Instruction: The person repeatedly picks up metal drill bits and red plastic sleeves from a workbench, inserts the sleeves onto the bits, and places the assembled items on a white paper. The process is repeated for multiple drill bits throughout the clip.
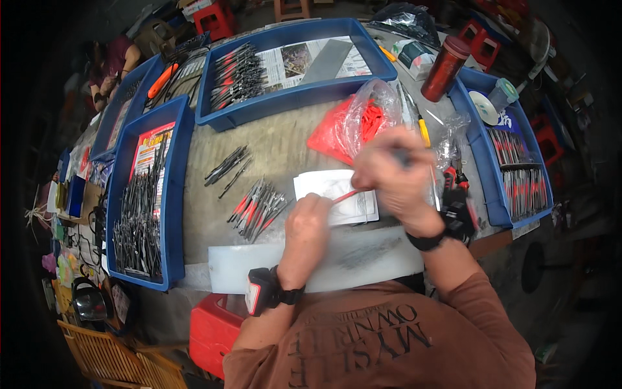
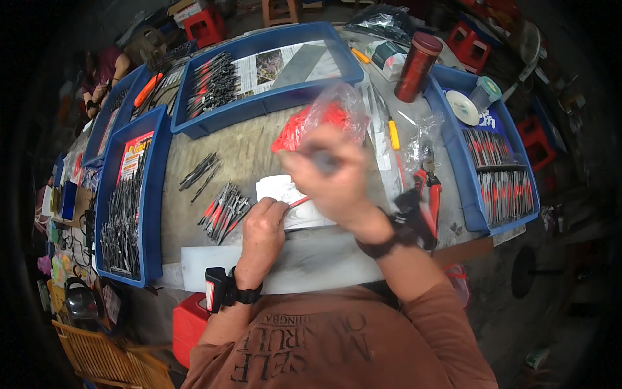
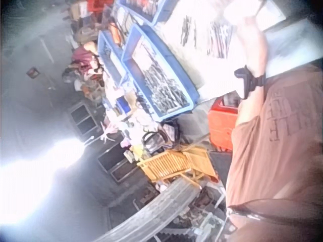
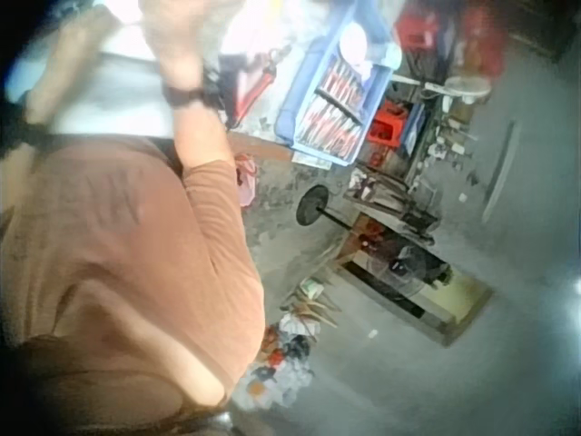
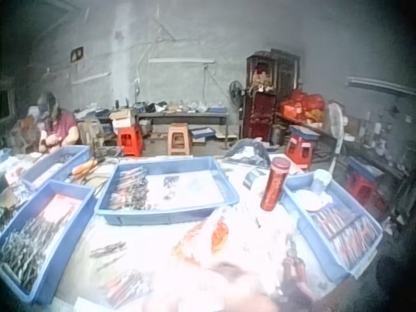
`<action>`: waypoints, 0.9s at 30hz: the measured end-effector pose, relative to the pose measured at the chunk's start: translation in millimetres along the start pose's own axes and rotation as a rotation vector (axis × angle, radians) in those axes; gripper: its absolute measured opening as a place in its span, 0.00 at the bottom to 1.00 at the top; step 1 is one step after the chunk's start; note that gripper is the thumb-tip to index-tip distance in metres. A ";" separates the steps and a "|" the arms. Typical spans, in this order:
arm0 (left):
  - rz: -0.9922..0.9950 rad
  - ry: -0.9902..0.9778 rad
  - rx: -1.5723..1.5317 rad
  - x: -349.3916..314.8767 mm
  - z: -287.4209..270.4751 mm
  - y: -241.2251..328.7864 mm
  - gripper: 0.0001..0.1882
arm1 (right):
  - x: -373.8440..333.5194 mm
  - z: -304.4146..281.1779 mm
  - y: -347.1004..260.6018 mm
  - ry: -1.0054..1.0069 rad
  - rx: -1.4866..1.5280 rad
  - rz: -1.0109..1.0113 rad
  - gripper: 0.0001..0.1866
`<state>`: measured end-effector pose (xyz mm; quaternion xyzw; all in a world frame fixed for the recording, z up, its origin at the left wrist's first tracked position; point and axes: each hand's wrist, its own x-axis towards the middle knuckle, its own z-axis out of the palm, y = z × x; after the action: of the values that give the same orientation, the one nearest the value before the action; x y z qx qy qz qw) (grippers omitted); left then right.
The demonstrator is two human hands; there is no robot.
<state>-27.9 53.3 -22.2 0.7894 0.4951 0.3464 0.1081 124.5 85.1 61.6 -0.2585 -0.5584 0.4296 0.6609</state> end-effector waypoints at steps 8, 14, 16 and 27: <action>0.013 0.041 -0.021 0.6 -0.4 1.3 0.08 | 3.6 -7.7 9.0 0.020 -0.162 -0.058 0.09; 0.016 0.045 -0.013 0.2 0.0 0.3 0.07 | -2.5 -2.0 44.8 -0.091 -0.363 0.103 0.09; -0.003 0.040 -0.024 -1.4 -1.2 -0.3 0.06 | -11.1 -7.0 56.0 -0.068 -0.309 0.169 0.09; 0.003 0.046 -0.085 -3.3 2.4 -5.6 0.07 | -1.5 12.1 -1.5 -0.024 -0.057 0.011 0.08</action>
<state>-31.2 53.6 -28.3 0.7769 0.4809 0.3852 0.1296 113.3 81.5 65.0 -0.2747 -0.5770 0.4202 0.6442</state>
